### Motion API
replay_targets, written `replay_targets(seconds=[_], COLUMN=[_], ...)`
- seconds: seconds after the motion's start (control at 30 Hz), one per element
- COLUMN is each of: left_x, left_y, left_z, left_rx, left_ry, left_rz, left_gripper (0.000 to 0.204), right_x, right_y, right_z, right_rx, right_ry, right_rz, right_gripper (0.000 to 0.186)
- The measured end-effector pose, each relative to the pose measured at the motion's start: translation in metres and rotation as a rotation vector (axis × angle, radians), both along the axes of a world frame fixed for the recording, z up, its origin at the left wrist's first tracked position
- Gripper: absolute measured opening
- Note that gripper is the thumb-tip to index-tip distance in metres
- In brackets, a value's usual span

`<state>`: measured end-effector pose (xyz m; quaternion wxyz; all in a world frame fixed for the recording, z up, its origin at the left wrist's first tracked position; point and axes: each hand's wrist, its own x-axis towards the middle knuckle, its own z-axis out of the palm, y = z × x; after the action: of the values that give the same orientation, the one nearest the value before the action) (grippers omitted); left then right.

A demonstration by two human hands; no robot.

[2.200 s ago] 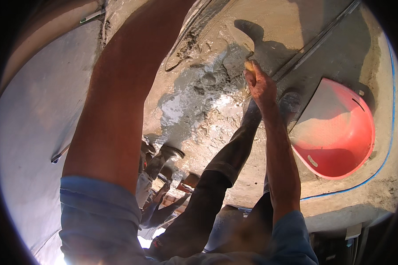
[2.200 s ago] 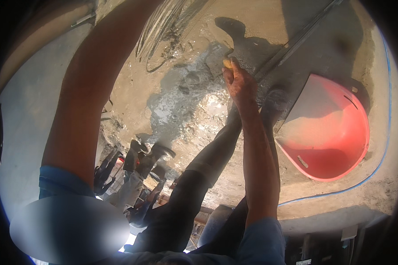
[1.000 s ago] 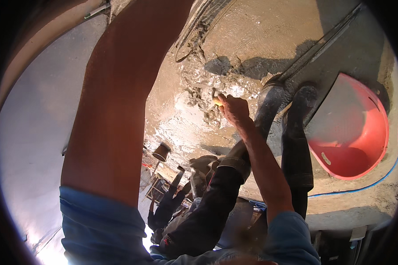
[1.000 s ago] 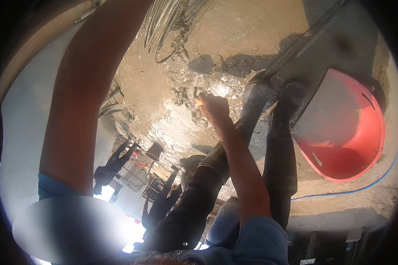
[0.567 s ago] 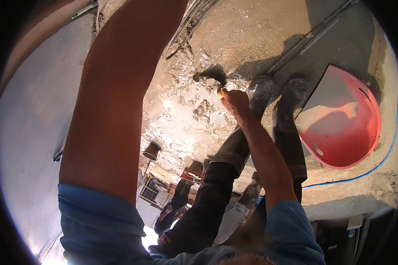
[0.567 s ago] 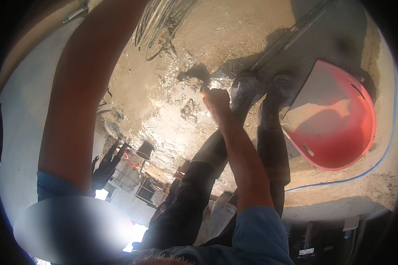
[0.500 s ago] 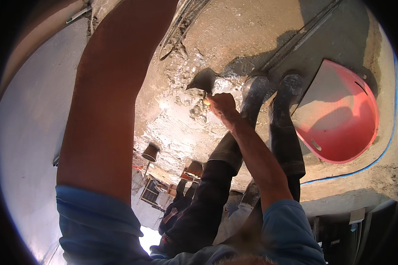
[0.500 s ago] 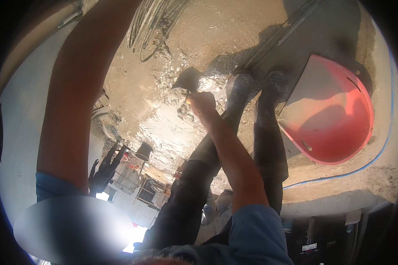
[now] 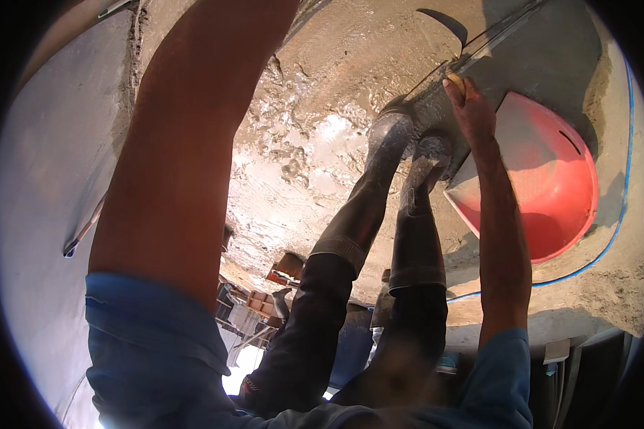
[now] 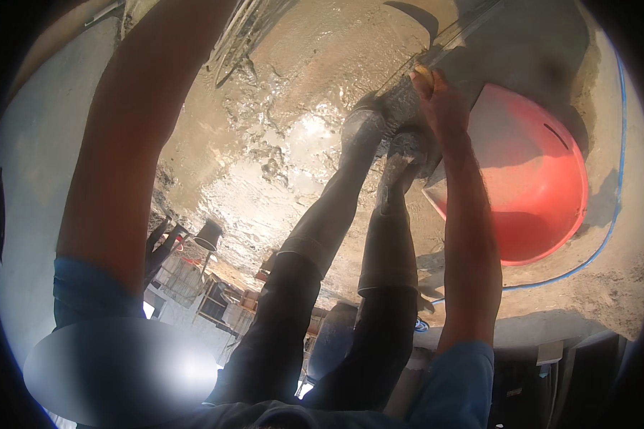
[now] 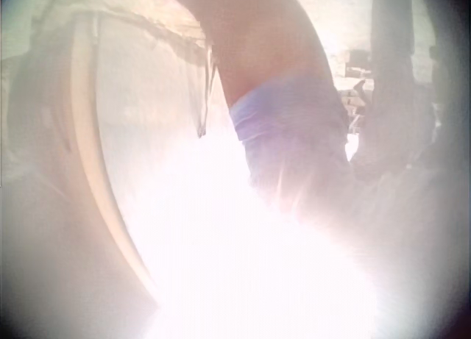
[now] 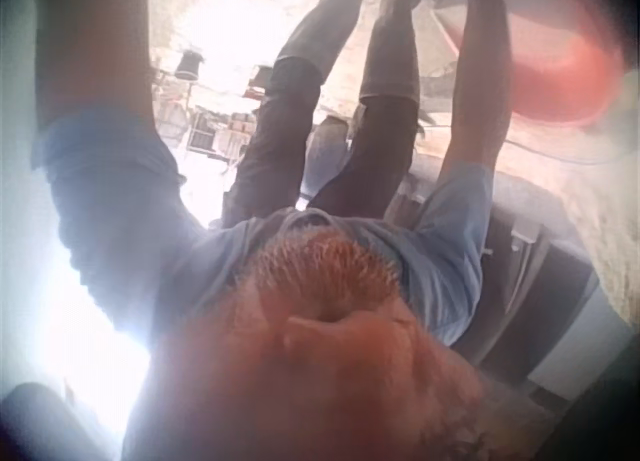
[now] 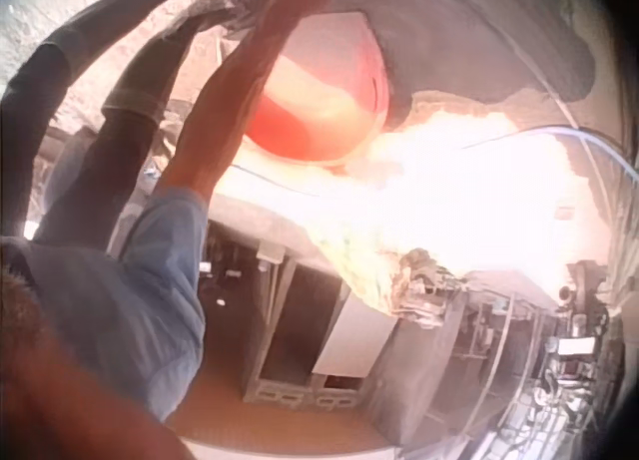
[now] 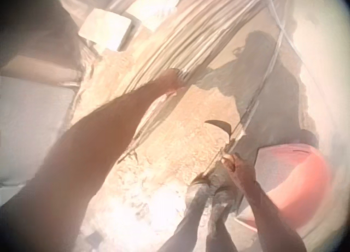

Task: The person smooths wet concrete on a floor using a trowel, repeatedly spreading and leveling the surface. The person also moves a red basin and a blue hose out of the way to access the work area.

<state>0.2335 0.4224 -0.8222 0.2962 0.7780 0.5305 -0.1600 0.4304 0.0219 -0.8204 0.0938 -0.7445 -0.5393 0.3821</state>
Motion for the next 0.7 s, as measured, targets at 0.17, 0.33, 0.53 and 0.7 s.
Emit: replay_targets(seconds=[0.17,0.33,0.53,0.7], left_x=[0.002,0.012,0.02,0.002], left_y=[-0.012,-0.031,-0.038,-0.017], left_z=[0.013,0.028,0.015,-0.009], left_rx=[0.007,-0.039,-0.135,0.119], left_ry=[-0.088,-0.121,-0.101,-0.037], left_rz=[0.115,0.07,0.093,-0.077], left_gripper=[0.068,0.077,0.069,0.06], right_x=[-0.077,-0.212,-0.231,-0.149], right_y=[-0.068,-0.183,-0.168,-0.055], right_z=[0.009,0.014,0.051,0.009], right_rx=[-0.192,-0.236,-0.183,-0.107], right_ry=[0.058,0.26,0.236,0.157], right_rz=[0.223,0.367,0.238,-0.128], right_gripper=[0.044,0.033,0.035,0.04])
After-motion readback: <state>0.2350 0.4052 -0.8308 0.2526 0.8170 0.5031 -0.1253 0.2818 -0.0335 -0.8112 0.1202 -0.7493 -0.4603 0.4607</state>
